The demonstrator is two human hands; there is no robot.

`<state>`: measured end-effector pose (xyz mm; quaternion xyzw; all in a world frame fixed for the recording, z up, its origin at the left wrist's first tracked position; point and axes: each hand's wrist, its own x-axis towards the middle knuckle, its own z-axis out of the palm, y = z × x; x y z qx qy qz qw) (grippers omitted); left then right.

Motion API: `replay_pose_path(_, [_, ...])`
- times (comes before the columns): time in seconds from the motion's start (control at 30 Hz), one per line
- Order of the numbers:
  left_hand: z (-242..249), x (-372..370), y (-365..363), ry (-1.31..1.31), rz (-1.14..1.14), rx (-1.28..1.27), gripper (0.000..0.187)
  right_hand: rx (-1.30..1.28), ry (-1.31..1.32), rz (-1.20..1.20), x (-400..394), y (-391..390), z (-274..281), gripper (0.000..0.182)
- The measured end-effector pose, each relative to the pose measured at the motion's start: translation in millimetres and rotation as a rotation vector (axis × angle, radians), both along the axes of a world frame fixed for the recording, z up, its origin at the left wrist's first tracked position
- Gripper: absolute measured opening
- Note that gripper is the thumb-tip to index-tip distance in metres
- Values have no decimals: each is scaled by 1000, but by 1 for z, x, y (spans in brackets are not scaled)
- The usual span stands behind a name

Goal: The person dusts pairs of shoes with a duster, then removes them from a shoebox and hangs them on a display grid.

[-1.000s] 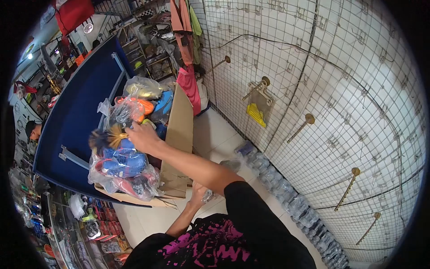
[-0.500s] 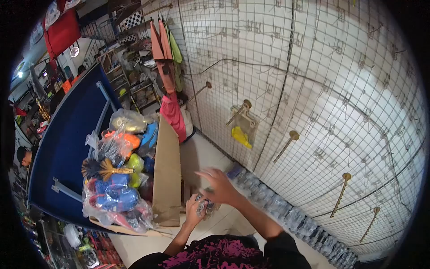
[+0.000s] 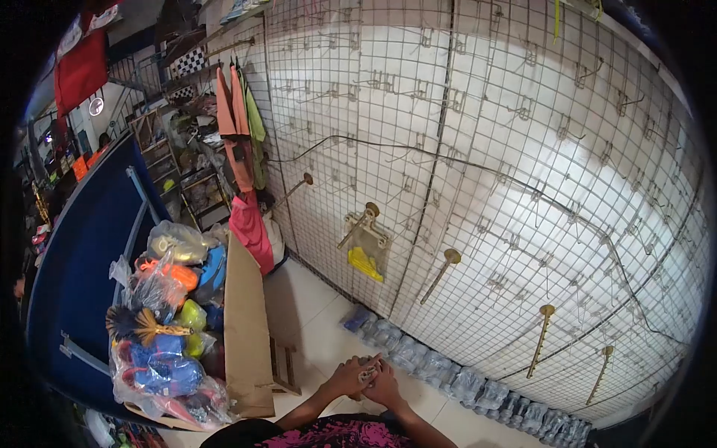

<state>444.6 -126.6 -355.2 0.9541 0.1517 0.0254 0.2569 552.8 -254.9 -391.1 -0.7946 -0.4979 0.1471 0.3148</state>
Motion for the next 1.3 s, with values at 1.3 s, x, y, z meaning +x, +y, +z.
replay_pose_path(1.3, [417, 99, 463, -1994, 177, -973, 88, 1271, 495, 419, 133, 488, 513, 54])
